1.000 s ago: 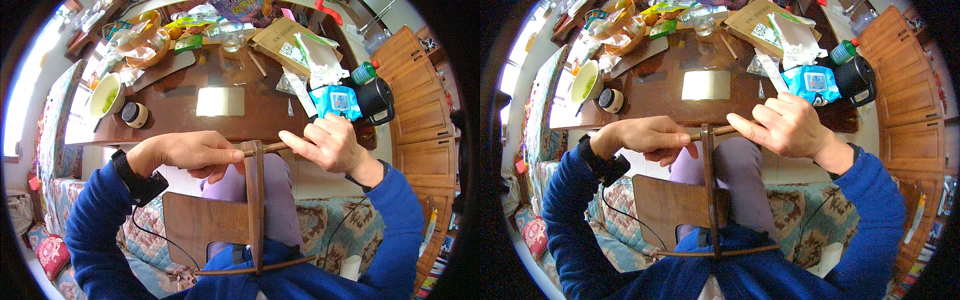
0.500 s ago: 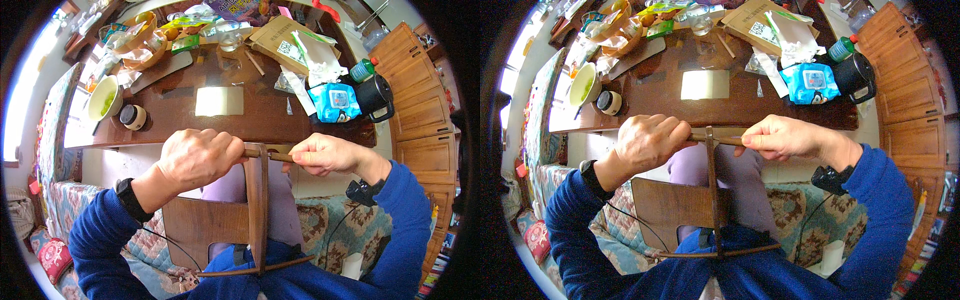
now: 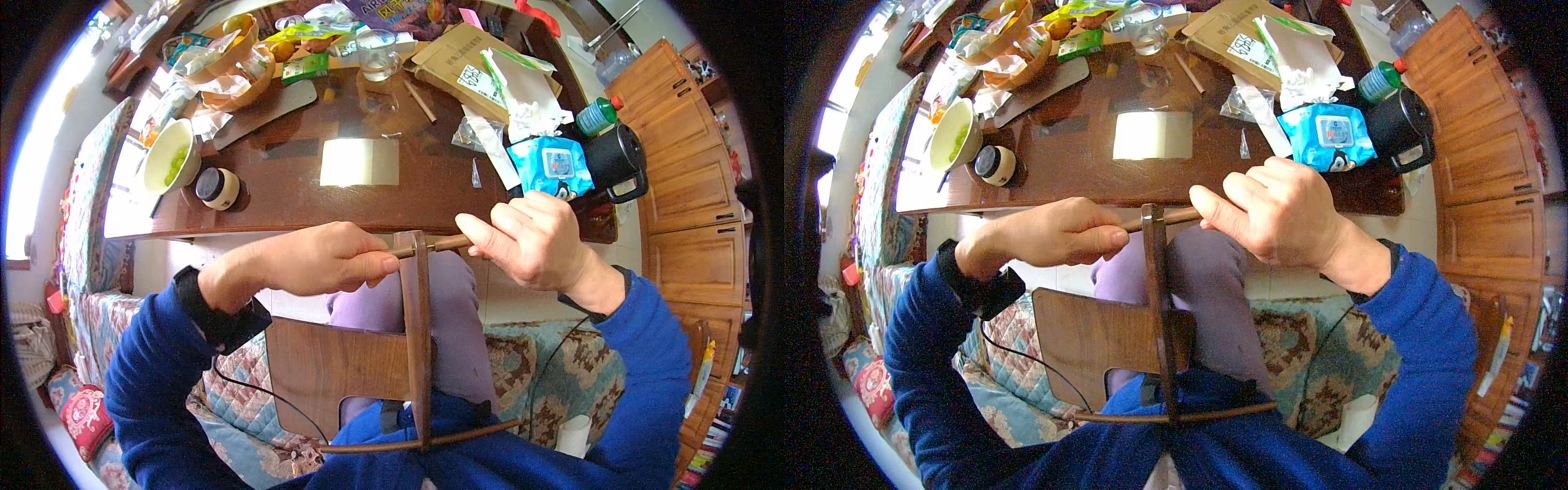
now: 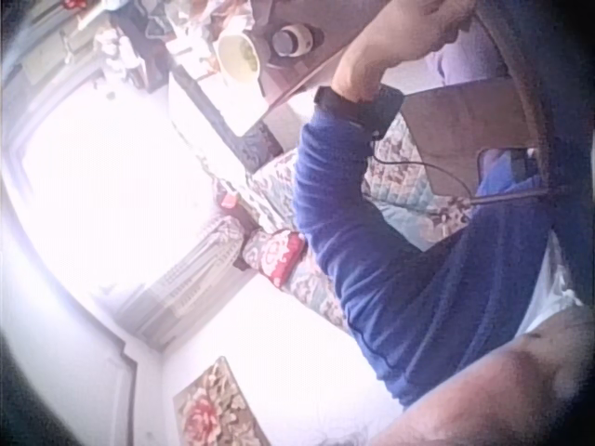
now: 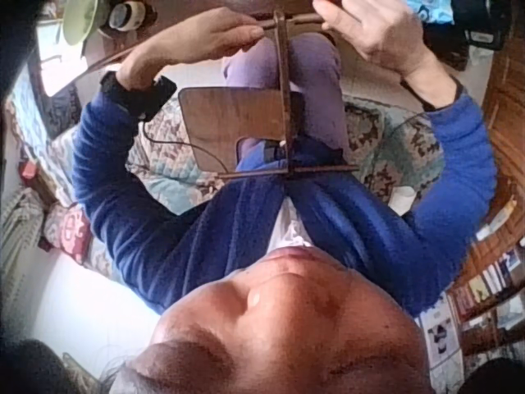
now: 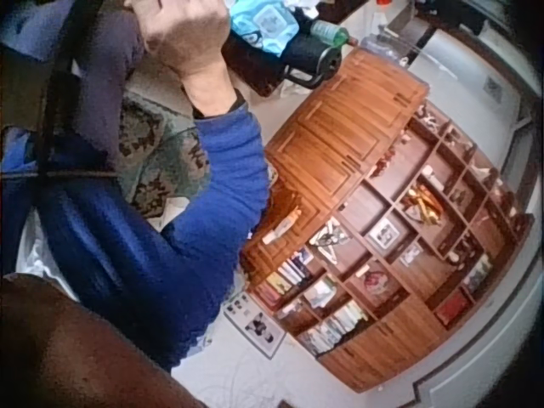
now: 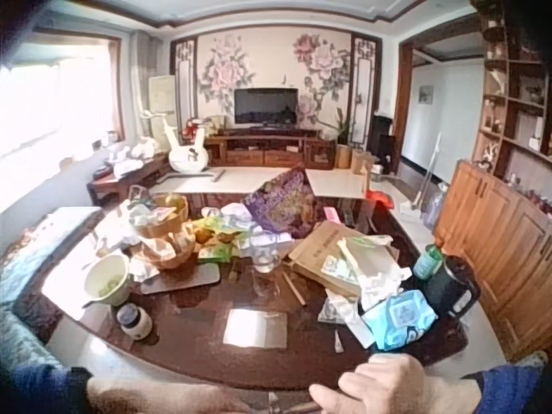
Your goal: The person assembles a wooden stand by inserting dowels into a flat panel and attaching legs. They then retrieve a screwdriver from a drawer to continue the assembly.
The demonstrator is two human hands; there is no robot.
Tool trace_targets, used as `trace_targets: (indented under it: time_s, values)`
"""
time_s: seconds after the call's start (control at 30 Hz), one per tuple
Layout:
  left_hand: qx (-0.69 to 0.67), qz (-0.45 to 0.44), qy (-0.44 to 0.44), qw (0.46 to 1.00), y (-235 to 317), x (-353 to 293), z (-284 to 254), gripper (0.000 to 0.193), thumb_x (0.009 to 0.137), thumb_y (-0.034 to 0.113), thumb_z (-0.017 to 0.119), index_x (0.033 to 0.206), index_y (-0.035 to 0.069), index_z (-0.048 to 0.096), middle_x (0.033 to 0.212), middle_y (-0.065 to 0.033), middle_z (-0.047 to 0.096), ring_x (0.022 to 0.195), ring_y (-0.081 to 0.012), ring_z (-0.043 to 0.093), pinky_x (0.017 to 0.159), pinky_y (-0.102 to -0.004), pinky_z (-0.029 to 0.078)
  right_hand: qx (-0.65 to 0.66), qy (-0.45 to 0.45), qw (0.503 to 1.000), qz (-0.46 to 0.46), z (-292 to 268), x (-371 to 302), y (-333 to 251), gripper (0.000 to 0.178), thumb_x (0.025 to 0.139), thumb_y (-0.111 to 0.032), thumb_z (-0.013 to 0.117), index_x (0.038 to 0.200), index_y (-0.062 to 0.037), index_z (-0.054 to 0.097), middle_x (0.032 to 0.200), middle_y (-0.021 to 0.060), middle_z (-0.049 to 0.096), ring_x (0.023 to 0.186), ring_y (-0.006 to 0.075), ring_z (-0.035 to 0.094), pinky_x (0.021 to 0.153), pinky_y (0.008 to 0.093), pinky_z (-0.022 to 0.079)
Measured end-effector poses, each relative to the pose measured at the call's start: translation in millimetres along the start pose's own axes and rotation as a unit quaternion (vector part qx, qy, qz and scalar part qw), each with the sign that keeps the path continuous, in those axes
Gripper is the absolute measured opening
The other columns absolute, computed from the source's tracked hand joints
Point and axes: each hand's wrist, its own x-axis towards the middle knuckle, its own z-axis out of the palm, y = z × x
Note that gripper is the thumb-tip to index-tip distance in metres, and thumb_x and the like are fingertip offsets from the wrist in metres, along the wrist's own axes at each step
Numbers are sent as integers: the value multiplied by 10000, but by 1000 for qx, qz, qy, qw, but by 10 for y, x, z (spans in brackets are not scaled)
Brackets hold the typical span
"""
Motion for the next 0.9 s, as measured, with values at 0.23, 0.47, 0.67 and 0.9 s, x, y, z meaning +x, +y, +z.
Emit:
trace_targets:
  time_s: [0.23,0.47,0.67,0.9]
  values:
    - [436,52,229,869,119,-85,260,303,982,365,615,874,84,581,740,-119,670,658,-339,686,550,-462,531,533,-193,779,266,-65,43,-10,308,1065,-297,558,1043,-38,722,599,-47,458,512,88,428,496,294,368]
    - [498,114,308,803,95,-53,327,287,966,363,634,868,104,554,680,-83,609,635,-297,666,525,-429,511,559,-341,680,331,-107,81,67,381,1042,-378,574,1069,-18,694,584,-35,473,547,118,511,502,305,411]
    - [53,42,54,996,104,-156,46,426,1073,379,486,995,-9,644,706,-132,647,649,-279,666,604,-428,529,-19,7,999,-35,-79,-4,-39,427,801,-224,750,1189,-56,690,683,8,473,558,179,514,514,337,416]
    - [45,29,42,998,50,-8,38,404,1084,369,484,1023,5,651,686,-101,607,586,-252,570,568,-412,488,29,24,999,-2,39,21,31,229,876,-273,717,1017,-94,693,656,8,492,561,178,568,502,331,423]
